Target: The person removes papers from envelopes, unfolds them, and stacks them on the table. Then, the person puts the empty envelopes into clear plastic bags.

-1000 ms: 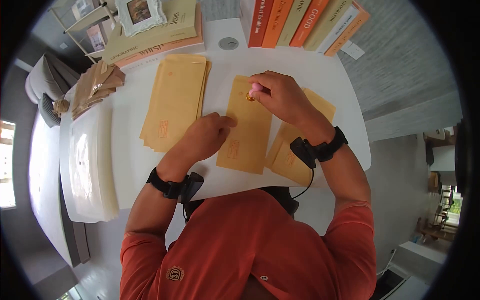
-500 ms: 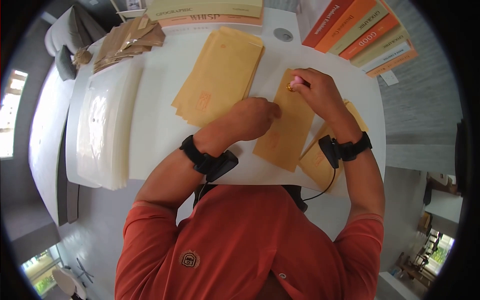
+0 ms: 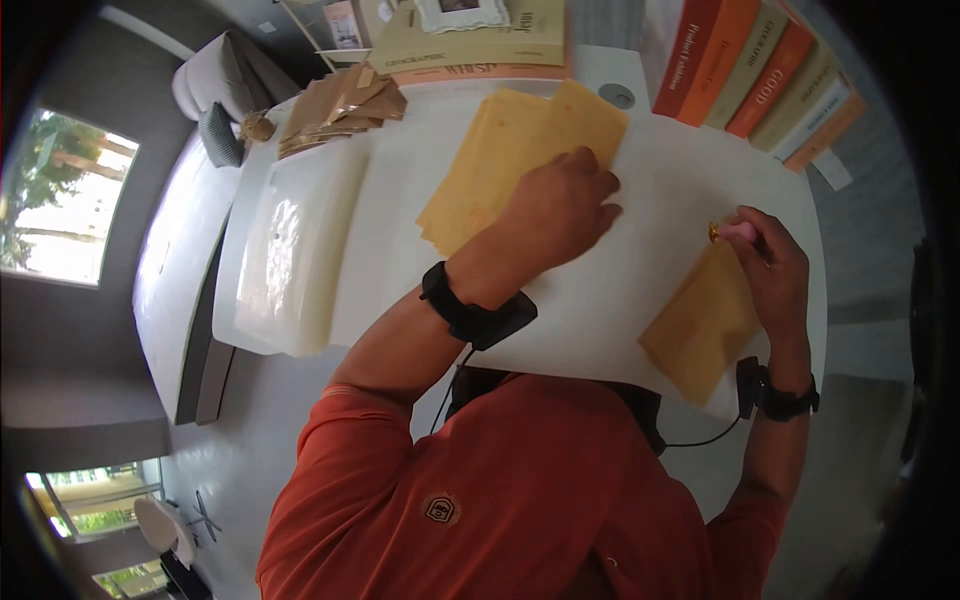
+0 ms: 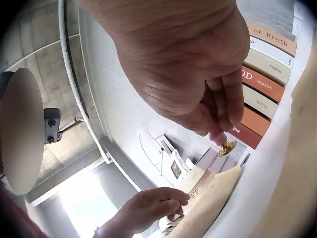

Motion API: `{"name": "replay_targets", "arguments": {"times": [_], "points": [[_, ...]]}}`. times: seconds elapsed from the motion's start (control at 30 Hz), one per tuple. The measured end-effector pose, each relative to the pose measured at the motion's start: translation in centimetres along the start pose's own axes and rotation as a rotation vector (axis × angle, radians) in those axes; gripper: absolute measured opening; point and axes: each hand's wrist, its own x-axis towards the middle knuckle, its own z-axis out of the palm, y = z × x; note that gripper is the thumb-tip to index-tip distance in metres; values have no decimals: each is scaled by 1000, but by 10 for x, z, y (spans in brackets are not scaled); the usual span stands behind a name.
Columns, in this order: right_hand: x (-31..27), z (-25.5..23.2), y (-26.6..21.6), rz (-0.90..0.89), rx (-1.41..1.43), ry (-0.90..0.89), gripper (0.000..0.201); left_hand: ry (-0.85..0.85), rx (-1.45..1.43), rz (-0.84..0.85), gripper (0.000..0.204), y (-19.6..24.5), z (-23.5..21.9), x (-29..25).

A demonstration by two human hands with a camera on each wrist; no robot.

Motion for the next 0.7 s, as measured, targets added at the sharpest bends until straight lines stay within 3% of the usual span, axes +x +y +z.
{"name": "replay_targets", "arguments": {"times": [0.1, 0.2, 0.4, 0.5, 0.7], "points": [[-8, -11, -3, 8, -52, 14, 24, -359, -238, -48, 51, 66, 37, 14], [-20, -20, -2, 31, 23, 39, 23, -517, -127, 17, 67, 102, 65, 22], [-38, -29, 9, 10, 40, 55, 23, -537, -115, 51, 59, 97, 89, 31], [-42, -32, 16, 22, 27, 89, 24, -403, -370, 54, 55, 82, 107, 28], [-41, -31, 12, 2, 81, 77, 22, -424, -665, -118, 41, 68, 65, 23]]}}
